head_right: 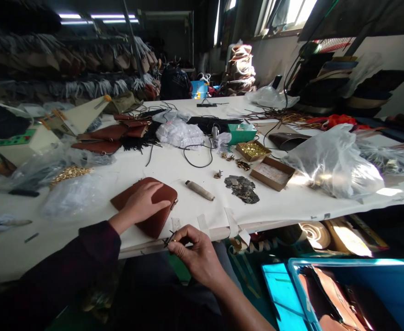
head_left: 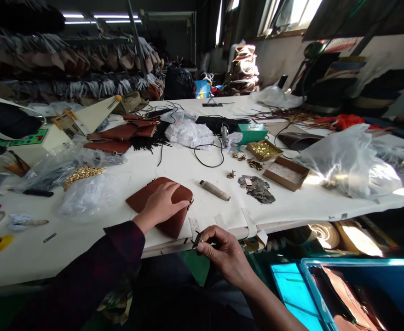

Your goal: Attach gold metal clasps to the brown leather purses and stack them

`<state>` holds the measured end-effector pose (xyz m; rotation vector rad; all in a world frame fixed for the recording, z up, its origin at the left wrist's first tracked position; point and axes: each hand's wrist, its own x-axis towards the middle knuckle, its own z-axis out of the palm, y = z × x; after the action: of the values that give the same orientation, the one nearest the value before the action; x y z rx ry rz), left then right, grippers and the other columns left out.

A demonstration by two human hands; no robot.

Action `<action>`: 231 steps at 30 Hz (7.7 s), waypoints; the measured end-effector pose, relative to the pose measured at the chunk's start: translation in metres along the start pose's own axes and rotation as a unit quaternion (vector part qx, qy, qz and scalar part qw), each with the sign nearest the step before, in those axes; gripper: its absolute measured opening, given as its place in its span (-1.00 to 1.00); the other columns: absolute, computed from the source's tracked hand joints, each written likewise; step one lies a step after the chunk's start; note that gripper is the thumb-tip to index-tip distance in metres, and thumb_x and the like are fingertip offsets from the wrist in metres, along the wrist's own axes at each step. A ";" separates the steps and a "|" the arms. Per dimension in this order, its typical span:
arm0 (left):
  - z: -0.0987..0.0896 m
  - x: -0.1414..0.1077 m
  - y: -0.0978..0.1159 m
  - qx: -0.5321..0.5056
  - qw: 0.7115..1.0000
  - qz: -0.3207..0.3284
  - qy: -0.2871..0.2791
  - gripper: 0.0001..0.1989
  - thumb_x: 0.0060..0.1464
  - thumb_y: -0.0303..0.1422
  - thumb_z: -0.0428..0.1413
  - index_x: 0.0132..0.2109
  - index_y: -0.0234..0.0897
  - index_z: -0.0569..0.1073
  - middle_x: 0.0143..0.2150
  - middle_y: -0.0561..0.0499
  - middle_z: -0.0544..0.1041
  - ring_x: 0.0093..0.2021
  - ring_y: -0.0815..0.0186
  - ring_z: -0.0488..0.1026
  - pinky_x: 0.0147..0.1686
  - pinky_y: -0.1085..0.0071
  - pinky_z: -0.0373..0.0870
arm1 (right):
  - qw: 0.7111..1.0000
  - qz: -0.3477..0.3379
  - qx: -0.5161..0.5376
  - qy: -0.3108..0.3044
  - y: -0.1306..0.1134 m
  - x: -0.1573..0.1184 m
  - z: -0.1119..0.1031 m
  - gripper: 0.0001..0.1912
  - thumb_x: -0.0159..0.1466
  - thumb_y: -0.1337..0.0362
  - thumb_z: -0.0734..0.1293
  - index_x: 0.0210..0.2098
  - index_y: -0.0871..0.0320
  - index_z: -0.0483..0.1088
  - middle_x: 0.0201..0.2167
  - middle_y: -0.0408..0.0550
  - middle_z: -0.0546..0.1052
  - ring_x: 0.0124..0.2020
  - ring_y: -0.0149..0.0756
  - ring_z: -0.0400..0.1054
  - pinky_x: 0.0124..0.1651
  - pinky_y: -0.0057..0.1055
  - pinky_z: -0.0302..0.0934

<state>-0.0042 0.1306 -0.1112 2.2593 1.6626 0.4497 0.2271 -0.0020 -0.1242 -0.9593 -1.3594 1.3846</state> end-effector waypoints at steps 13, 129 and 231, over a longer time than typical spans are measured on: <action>-0.044 -0.003 0.013 0.070 0.997 -0.014 -0.015 -0.54 0.21 -0.38 0.08 0.24 -0.19 0.54 0.03 -0.13 0.68 -0.01 0.06 0.62 -0.02 0.23 0.50 | 0.996 0.041 0.058 0.049 0.009 0.002 -0.021 -0.70 0.32 0.06 0.54 -0.32 0.13 0.48 -0.40 -0.13 0.54 -0.34 -0.32 0.37 -0.21 -0.36 0.24; -0.071 -0.085 0.050 -0.269 0.949 -0.050 -0.158 -0.76 0.06 -0.26 0.23 -0.17 -0.30 0.63 -0.31 0.00 0.67 -0.32 0.21 0.57 -0.35 0.42 0.37 | 0.982 -0.023 -0.187 -0.026 -0.036 0.031 0.026 -0.79 0.37 0.17 0.43 -0.36 0.11 0.44 -0.46 -0.19 0.48 -0.41 -0.34 0.28 -0.35 -0.40 0.12; -0.072 -0.106 0.058 -0.493 0.845 -0.146 -0.149 -0.54 0.04 -0.33 0.37 0.12 -0.25 0.65 0.06 -0.11 0.70 0.00 0.11 0.62 0.06 0.22 0.47 | 0.795 -0.181 -0.579 -0.004 -0.046 0.028 0.035 -0.60 0.56 0.05 0.17 -0.26 0.10 0.49 -0.36 -0.04 0.65 -0.33 -0.20 0.51 -0.31 -0.27 0.00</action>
<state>-0.0137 0.0162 -0.0298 1.2158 1.1574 0.6398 0.1906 0.0137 -0.0739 -1.3094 -2.2928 0.1201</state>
